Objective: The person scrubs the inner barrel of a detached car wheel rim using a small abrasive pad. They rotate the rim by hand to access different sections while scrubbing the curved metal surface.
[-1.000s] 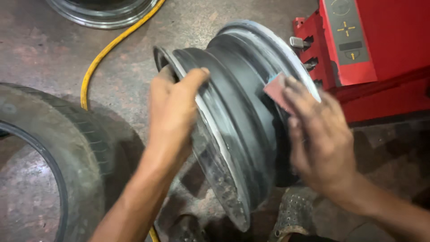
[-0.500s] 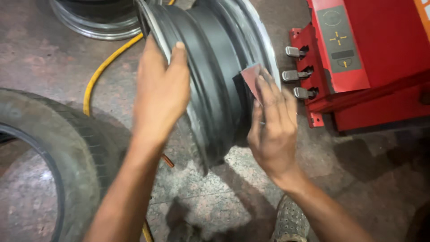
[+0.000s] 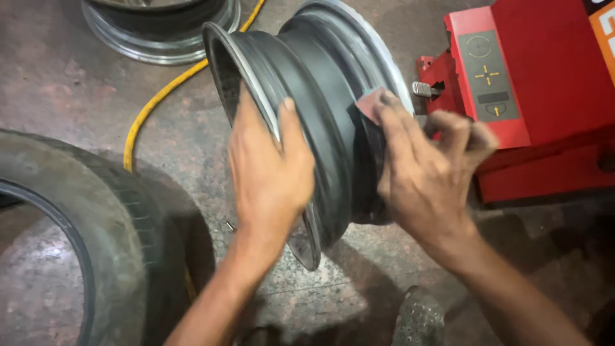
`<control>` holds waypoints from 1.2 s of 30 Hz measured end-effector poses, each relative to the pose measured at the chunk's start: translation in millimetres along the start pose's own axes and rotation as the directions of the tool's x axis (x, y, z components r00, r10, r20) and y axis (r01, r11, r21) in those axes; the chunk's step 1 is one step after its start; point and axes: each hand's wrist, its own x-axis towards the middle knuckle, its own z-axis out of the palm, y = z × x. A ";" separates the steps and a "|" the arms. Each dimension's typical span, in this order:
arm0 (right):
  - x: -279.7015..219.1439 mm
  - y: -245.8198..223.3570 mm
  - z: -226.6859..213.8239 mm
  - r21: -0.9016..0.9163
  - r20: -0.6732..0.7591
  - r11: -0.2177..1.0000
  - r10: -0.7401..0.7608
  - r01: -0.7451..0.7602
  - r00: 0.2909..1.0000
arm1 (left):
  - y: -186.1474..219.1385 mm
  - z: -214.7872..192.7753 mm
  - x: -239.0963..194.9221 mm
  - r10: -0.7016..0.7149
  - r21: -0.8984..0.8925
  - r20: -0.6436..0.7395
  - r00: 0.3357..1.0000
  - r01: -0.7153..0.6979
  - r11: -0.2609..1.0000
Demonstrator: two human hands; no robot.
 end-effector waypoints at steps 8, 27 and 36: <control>25.3 0.1 4.9 0.005 0.053 0.999 -0.050 0.050 0.997 | -3.9 -3.6 -13.3 0.124 0.188 0.047 0.991 -0.131 0.973; 31.8 10.6 -2.2 0.054 0.070 0.989 -0.140 0.136 0.988 | 0.6 3.7 -49.7 0.094 0.041 0.081 0.992 -0.098 0.994; -63.5 11.4 25.1 0.320 -0.202 0.941 -0.040 0.105 0.979 | -36.7 9.3 64.9 -0.291 -0.393 0.163 0.943 0.333 0.857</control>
